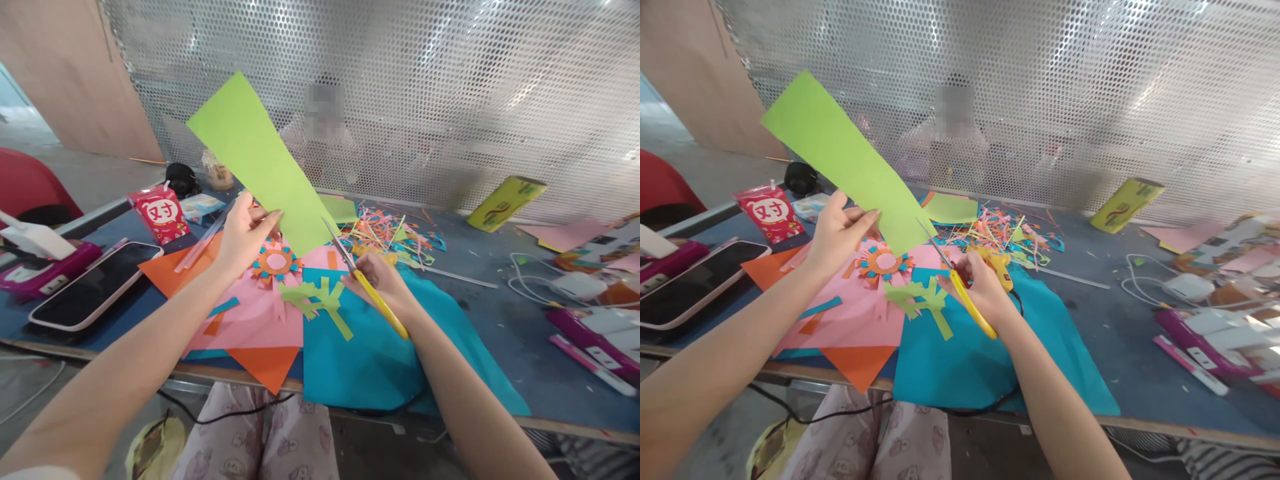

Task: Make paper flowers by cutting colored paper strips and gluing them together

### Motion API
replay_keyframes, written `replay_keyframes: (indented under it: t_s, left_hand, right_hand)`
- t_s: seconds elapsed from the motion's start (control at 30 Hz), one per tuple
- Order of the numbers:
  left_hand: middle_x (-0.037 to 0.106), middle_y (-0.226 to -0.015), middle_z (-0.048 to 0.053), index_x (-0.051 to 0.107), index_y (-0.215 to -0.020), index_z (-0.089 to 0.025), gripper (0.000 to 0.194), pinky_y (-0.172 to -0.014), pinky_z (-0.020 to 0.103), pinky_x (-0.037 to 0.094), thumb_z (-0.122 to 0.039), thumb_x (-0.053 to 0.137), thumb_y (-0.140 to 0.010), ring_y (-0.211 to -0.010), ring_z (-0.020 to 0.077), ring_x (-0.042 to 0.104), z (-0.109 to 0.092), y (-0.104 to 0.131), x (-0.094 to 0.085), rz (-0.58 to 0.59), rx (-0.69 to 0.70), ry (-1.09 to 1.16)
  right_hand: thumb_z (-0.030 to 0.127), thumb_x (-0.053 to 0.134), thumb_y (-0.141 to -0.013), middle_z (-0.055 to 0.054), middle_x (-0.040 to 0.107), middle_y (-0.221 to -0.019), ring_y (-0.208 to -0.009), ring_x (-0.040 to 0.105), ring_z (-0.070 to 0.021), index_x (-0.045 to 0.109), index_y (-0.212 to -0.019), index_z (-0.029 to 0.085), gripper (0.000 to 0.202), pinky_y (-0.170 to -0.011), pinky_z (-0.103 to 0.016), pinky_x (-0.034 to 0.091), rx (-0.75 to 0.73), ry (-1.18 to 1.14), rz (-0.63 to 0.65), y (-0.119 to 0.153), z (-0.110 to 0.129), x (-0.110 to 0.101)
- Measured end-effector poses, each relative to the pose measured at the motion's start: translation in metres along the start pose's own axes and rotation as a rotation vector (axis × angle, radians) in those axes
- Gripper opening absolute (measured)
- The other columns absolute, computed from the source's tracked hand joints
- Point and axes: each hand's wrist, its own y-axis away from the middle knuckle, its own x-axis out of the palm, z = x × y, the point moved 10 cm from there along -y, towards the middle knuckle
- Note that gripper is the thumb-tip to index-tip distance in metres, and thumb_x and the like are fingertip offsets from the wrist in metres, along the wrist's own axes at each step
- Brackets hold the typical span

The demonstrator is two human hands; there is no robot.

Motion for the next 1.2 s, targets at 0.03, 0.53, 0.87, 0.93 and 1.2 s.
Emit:
replay_keyframes:
  t_s: [0.03, 0.53, 0.87, 0.93, 1.2]
  left_hand:
    - [0.066, -0.077, 0.003, 0.050, -0.103, -0.019, 0.033, -0.073, 0.033, 0.053, -0.026, 0.064, -0.075, -0.076, 0.0200, 0.068, -0.0001, 0.0001, 0.0007, 0.008, 0.002, -0.005]
    - [0.065, -0.070, 0.002, 0.052, -0.098, -0.019, 0.029, -0.078, 0.034, 0.053, -0.025, 0.065, -0.073, -0.079, 0.0209, 0.068, -0.0002, -0.0006, 0.0005, 0.016, 0.008, -0.003]
    - [0.068, -0.078, 0.003, 0.054, -0.099, -0.019, 0.029, -0.075, 0.033, 0.055, -0.025, 0.066, -0.072, -0.075, 0.0192, 0.068, 0.0001, -0.0008, 0.0016, 0.024, 0.005, 0.015]
    - [0.068, -0.078, 0.003, 0.054, -0.098, -0.019, 0.029, -0.075, 0.033, 0.055, -0.024, 0.066, -0.072, -0.076, 0.0192, 0.068, -0.0004, -0.0009, 0.0013, 0.021, 0.007, 0.018]
    - [0.067, -0.076, 0.004, 0.053, -0.099, -0.018, 0.030, -0.075, 0.034, 0.054, -0.025, 0.066, -0.072, -0.075, 0.0207, 0.068, 0.0002, -0.0009, 0.0006, 0.018, -0.002, -0.004]
  right_hand:
    - [0.047, 0.069, -0.067, 0.003, 0.049, -0.066, -0.061, 0.049, -0.0132, 0.040, -0.076, 0.023, 0.039, -0.052, -0.026, 0.037, 0.001, -0.002, -0.001, 0.0001, 0.0000, 0.0000]
    - [0.049, 0.071, -0.063, 0.005, 0.044, -0.061, -0.054, 0.042, -0.0106, 0.039, -0.074, 0.023, 0.042, -0.047, -0.025, 0.032, 0.018, -0.016, -0.037, 0.0000, -0.0011, -0.0019]
    - [0.049, 0.070, -0.065, 0.005, 0.044, -0.060, -0.054, 0.042, -0.0109, 0.039, -0.073, 0.023, 0.041, -0.047, -0.024, 0.032, 0.009, 0.015, -0.019, 0.0000, 0.0004, -0.0022]
    - [0.048, 0.070, -0.064, 0.006, 0.043, -0.059, -0.052, 0.041, -0.0103, 0.039, -0.072, 0.023, 0.041, -0.045, -0.024, 0.031, 0.015, 0.013, -0.022, 0.0003, 0.0006, -0.0026]
    - [0.051, 0.070, -0.063, 0.007, 0.043, -0.050, -0.043, 0.039, -0.0095, 0.038, -0.068, 0.024, 0.042, -0.039, -0.024, 0.029, 0.056, 0.021, -0.040, 0.0009, -0.0027, -0.0036]
